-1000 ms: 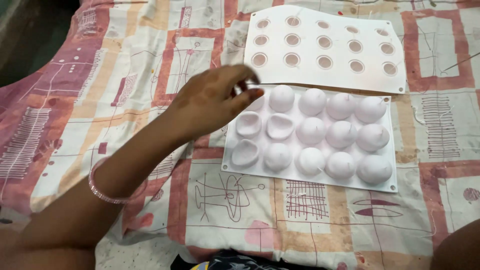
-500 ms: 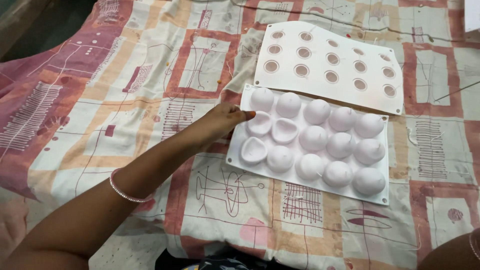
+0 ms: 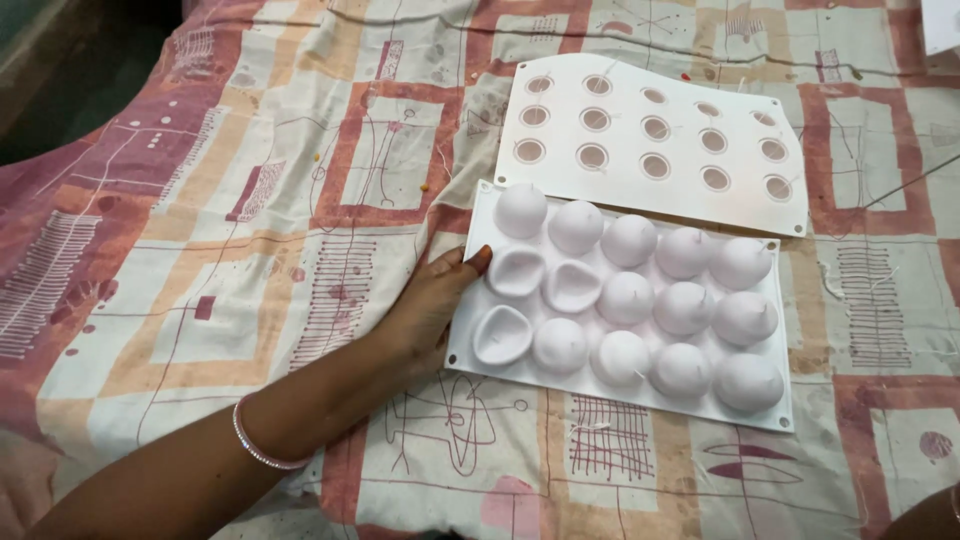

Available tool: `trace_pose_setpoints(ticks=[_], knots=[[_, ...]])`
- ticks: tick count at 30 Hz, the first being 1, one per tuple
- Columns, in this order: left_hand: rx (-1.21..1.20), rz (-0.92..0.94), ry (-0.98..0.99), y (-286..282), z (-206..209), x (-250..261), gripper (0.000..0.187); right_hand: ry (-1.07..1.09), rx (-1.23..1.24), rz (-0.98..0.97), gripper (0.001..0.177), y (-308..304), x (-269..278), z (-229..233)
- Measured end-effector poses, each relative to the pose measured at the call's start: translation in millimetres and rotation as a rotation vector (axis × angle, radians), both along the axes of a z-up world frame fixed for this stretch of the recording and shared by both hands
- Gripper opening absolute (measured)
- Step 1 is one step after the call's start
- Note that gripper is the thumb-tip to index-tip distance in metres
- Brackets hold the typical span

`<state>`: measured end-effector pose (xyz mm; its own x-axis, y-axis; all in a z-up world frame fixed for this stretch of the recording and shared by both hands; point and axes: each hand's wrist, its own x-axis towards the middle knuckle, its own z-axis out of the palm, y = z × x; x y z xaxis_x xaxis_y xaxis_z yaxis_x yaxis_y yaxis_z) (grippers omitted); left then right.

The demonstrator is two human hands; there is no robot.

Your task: The recorder is preparing wicks and placing them into a white silicone mold, possibly for candle making.

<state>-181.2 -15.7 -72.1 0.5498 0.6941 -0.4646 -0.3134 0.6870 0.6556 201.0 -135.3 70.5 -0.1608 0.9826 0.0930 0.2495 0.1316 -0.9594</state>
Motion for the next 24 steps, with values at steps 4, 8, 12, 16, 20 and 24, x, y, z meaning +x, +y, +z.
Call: trace_pose_setpoints(ticks=[4, 8, 12, 16, 20, 24], knots=[[-0.016, -0.023, 0.004, -2, 15, -1, 0.03, 0.047, -0.02, -0.009, 0.017, 29, -57, -15], [-0.04, -0.054, -0.003, 0, 16, -3, 0.03, 0.091, -0.065, -0.018, 0.018, 52, -100, -35], [-0.055, -0.114, 0.038, -2, 31, -2, 0.033, 0.128, -0.109, -0.027, 0.018, 71, -131, -55], [-0.075, -0.111, -0.085, 0, 20, -3, 0.031, 0.156, -0.26, -0.009, 0.019, 81, -139, -77], [-0.07, -0.084, 0.013, 2, 22, -4, 0.032, 0.222, -0.371, -0.02, 0.021, 90, -142, -87], [-0.074, -0.103, -0.077, 3, 17, -5, 0.033, 0.349, -0.441, -0.1, 0.02, 94, -137, -94]])
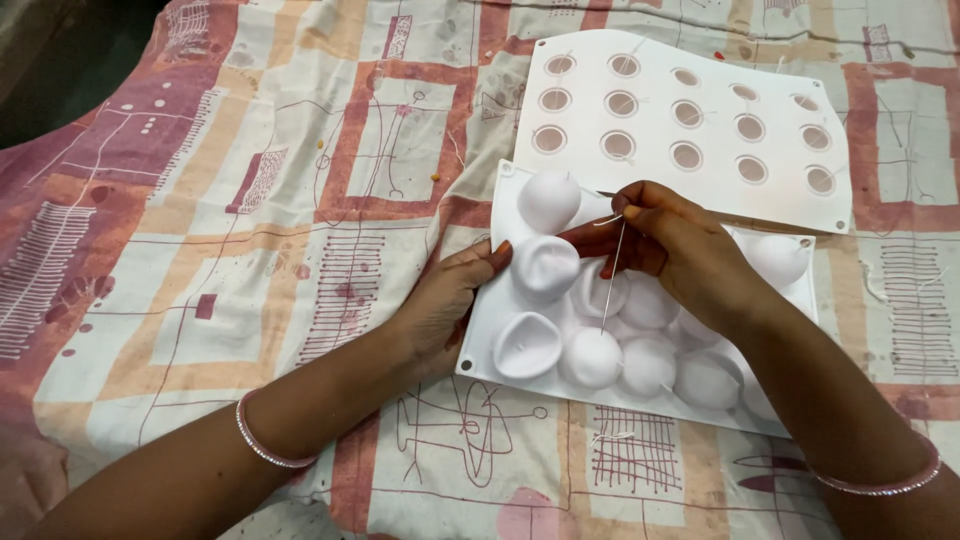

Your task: The recorder is preparing wicks and placing them into a white silicone mold, possibly for candle making.

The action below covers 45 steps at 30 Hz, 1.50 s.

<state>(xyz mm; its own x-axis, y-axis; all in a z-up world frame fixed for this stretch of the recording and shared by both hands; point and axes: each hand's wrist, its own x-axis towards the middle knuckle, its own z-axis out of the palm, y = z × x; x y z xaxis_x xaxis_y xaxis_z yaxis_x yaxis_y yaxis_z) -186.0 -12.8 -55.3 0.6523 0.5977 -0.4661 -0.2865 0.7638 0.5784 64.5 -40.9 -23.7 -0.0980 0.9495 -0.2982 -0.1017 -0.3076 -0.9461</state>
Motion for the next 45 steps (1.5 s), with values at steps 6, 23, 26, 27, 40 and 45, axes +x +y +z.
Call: trace_pose_setpoints(ticks=[6, 23, 26, 27, 40, 45], knots=[[-0.035, 0.026, 0.044, 1, -4, 3, 0.039, 0.08, 0.026, -0.001, 0.019, -1, 2, -13], [0.169, -0.082, 0.156, 8, 7, 0, 0.053, 0.204, 0.024, -0.059, 0.023, 5, 14, -21], [0.337, -0.21, 0.351, 15, 28, -8, 0.057, 0.182, 0.014, -0.046, 0.024, 6, 12, -19], [0.476, -0.302, 0.416, 16, 35, -13, 0.06, 0.171, 0.02, -0.033, 0.023, 5, 10, -20], [0.374, -0.455, 0.387, 18, 8, -21, 0.048, 0.161, 0.087, -0.005, 0.019, 4, 19, -27], [0.348, -0.467, 0.19, 8, 26, -18, 0.06, 0.187, 0.083, -0.011, 0.021, 4, 15, -23]])
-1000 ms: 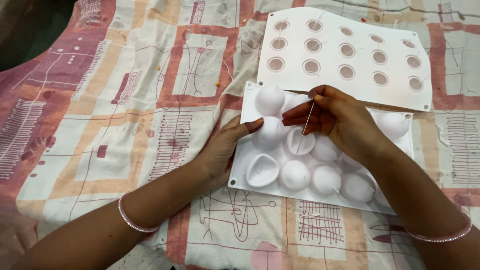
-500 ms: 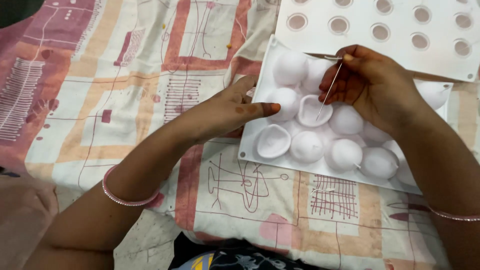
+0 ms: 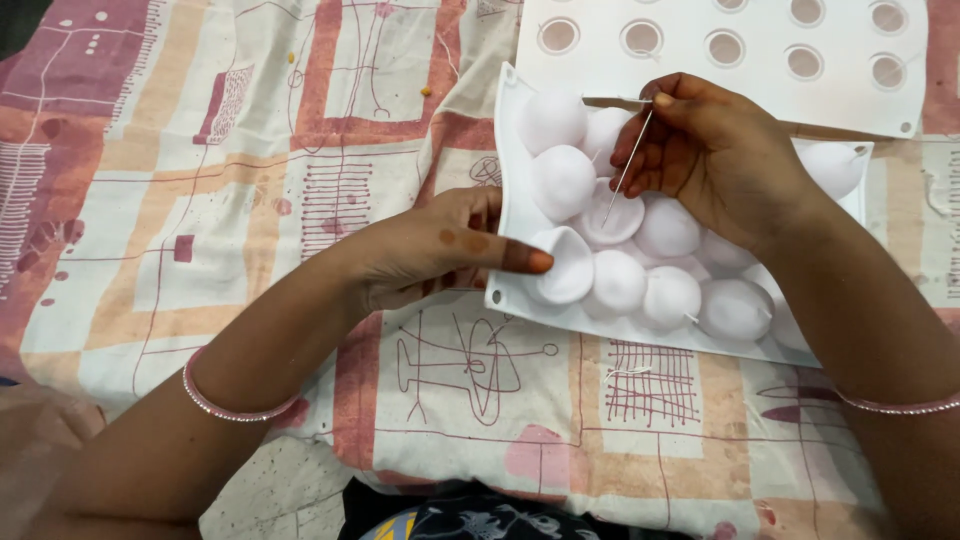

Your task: The recorder is preparing wicks and placing them into a white silicone mold, possibly for candle making.

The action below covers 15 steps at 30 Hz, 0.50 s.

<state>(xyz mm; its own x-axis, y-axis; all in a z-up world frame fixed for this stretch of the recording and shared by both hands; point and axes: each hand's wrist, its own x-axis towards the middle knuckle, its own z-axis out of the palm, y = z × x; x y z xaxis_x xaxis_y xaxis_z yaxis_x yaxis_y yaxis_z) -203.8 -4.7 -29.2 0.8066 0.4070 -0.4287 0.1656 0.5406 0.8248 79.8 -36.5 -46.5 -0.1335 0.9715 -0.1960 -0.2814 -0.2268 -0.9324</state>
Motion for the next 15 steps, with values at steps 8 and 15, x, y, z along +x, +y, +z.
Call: trace_pose_setpoints(ticks=[8, 15], knots=[[0.024, -0.002, 0.051, -4, -2, 0, 0.082, 0.013, 0.013, 0.007, 0.02, -2, 3, 0], [-0.024, 0.037, -0.004, -1, -11, -1, 0.087, 0.013, 0.01, -0.012, 0.02, -1, 2, 0]])
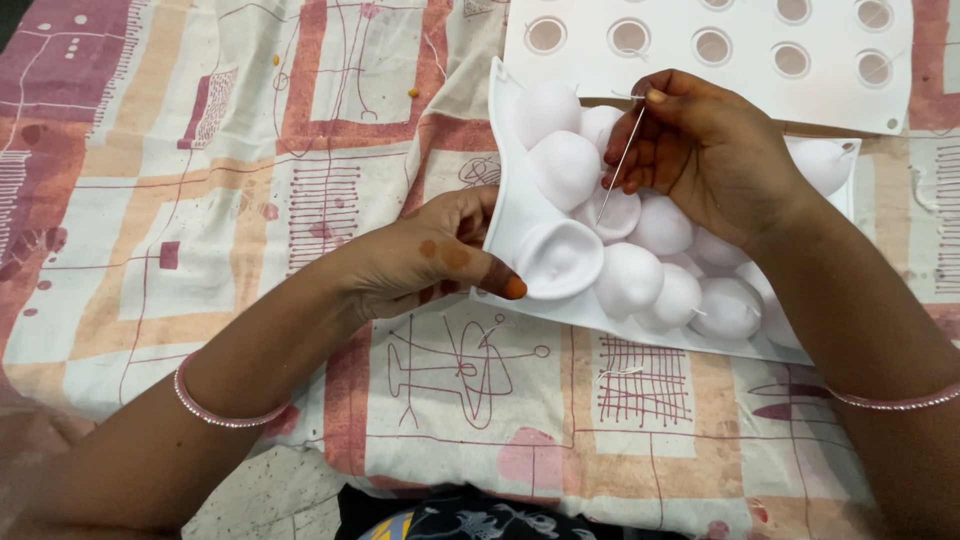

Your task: The recorder is preparing wicks and placing them into a white silicone mold, possibly for candle making.

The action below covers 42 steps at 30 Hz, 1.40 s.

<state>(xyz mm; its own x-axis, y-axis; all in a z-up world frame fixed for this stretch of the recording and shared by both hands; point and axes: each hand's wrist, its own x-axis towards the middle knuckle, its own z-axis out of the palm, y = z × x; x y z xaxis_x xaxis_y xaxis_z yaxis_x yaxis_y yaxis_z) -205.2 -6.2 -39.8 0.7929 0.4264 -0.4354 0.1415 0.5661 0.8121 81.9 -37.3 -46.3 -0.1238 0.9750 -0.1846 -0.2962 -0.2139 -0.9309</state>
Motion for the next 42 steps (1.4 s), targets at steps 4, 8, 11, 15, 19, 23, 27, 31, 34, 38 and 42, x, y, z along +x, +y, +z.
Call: trace_pose_setpoints(ticks=[4, 8, 11, 15, 19, 23, 27, 31, 34, 38, 42], knots=[[-0.023, 0.027, -0.057, -3, -7, 1, 0.091, -0.016, 0.003, 0.002, 0.02, 1, 3, -1], [-0.097, 0.071, -0.211, -4, -12, 2, 0.092, -0.009, 0.008, 0.001, 0.02, 2, 3, -3], [-0.115, 0.139, -0.261, -5, -9, 4, 0.091, -0.022, 0.002, -0.017, 0.021, 1, -1, -1], [-0.111, 0.18, -0.257, -2, -17, 3, 0.09, 0.024, -0.004, -0.023, 0.021, 2, -1, -1], [-0.135, 0.165, -0.28, -5, -7, 6, 0.088, 0.005, -0.016, -0.035, 0.021, 1, -1, -1], [-0.18, 0.136, -0.31, -9, -12, 6, 0.083, -0.008, -0.01, -0.042, 0.02, 1, -1, -1], [-0.208, 0.119, -0.347, -13, -14, 8, 0.077, 0.0, -0.001, -0.03, 0.021, 2, 1, -4], [-0.224, 0.135, -0.344, -14, -9, 9, 0.072, 0.027, -0.013, -0.022, 0.02, 2, 2, -4], [-0.235, 0.141, -0.311, -15, -10, 9, 0.071, 0.016, -0.011, -0.023, 0.02, 3, 2, -6], [-0.245, 0.139, -0.315, -16, -8, 9, 0.074, 0.036, 0.002, -0.009, 0.02, 3, 3, -6], [-0.237, 0.124, -0.336, -17, -6, 10, 0.077, 0.02, 0.014, 0.006, 0.02, 2, 4, -7]])
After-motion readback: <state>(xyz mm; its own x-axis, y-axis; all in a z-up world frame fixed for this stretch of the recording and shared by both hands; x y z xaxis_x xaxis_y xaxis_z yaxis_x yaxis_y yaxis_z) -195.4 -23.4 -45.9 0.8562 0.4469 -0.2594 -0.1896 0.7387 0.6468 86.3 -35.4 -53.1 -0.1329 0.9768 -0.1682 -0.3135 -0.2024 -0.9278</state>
